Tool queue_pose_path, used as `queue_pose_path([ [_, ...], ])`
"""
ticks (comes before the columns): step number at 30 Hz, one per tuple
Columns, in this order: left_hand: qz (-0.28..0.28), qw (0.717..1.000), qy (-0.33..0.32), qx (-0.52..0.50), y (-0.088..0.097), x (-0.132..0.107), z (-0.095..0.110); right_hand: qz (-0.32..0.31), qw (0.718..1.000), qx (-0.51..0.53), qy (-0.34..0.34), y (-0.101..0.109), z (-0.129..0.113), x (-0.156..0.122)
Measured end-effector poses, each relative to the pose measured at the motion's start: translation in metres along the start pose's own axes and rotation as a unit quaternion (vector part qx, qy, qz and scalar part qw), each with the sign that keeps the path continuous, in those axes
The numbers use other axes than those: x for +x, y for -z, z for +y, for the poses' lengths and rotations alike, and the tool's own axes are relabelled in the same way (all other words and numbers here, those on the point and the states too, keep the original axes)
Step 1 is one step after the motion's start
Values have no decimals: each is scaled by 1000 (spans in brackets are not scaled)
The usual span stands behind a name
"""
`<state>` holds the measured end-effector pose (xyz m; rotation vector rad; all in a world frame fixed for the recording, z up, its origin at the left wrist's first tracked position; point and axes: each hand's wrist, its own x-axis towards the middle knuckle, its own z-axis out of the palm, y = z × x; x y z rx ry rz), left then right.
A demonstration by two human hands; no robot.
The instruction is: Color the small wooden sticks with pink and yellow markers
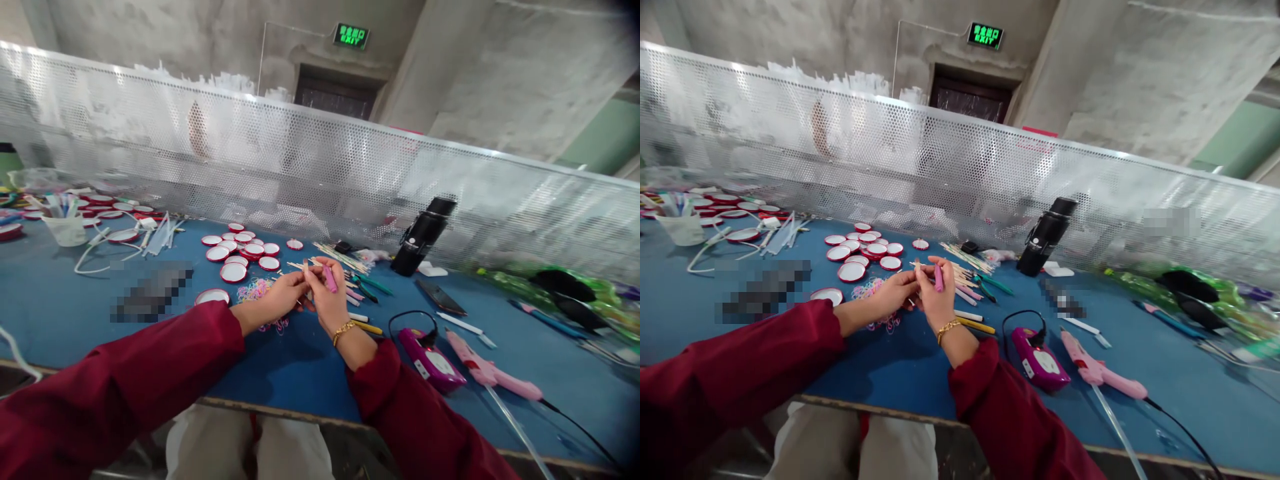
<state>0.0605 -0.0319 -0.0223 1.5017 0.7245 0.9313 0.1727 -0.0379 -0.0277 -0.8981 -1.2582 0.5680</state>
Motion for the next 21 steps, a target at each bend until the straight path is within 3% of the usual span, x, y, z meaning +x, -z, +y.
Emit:
queue_pose_path([
  [5,31,999,-1,22,3,3,-3,-1,1000,9,-14,0,1,3],
  [10,62,995,-63,40,8,6,-6,38,999,23,15,7,-1,10],
  [16,38,999,-23,-20,4,1,-10,48,998,13,31,8,-8,8],
  [21,26,999,-29,-8,0,-4,-7,23,999,-4,34,5,-12,3],
])
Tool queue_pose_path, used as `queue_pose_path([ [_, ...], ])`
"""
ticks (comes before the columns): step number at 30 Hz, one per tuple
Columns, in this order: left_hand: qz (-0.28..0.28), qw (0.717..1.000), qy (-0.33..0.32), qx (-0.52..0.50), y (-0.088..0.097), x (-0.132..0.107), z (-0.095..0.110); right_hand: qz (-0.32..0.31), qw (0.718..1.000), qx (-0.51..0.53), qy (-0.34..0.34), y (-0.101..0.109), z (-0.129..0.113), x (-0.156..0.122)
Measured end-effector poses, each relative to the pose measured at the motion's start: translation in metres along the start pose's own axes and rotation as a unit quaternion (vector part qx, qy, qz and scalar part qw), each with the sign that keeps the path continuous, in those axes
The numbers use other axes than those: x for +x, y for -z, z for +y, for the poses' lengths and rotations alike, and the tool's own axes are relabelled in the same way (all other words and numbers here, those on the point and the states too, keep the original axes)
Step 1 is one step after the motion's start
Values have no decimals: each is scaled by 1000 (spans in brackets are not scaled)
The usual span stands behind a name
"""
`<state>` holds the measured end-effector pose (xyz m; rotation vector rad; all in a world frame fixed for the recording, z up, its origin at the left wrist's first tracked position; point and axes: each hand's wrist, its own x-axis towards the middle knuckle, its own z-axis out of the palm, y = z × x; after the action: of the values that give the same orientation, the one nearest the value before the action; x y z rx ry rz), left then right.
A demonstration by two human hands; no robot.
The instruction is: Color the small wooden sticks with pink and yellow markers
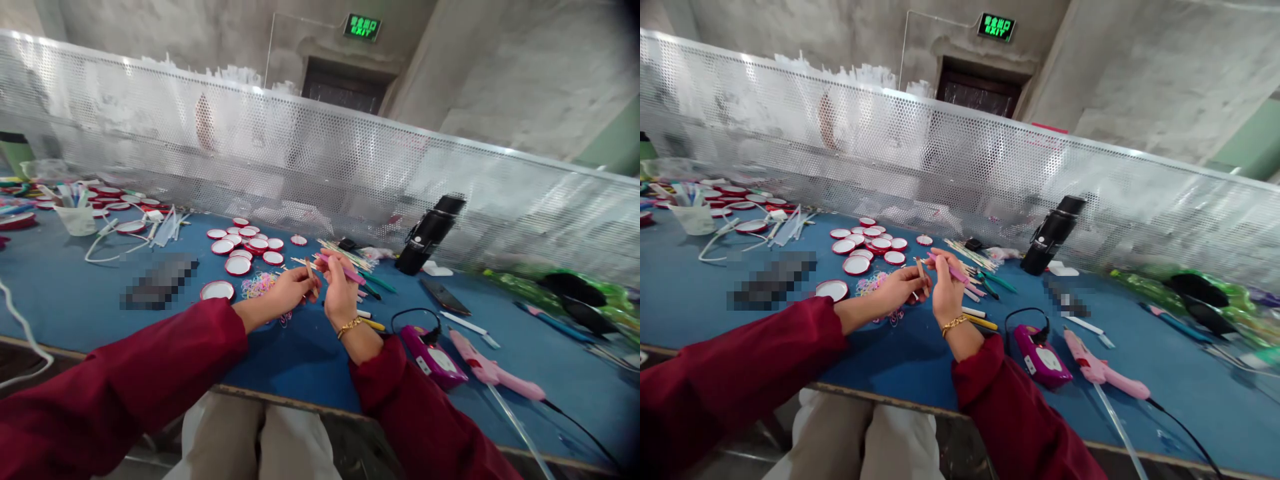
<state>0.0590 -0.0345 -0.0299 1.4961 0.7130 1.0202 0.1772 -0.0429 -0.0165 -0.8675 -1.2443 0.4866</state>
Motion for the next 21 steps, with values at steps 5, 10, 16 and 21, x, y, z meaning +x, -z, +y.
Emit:
queue_pose_path([
  [5,-17,1000,-20,-2,6,1,-4,5,998,-59,21,2,-8,-3],
  [10,-25,1000,-15,1,7,-1,-5,16,998,-59,25,0,-12,-5],
  [16,-20,999,-36,5,6,0,-7,33,996,-84,8,-1,-6,-5],
  [21,-19,999,-49,14,7,1,-9,22,998,-65,-6,-2,-3,-3],
])
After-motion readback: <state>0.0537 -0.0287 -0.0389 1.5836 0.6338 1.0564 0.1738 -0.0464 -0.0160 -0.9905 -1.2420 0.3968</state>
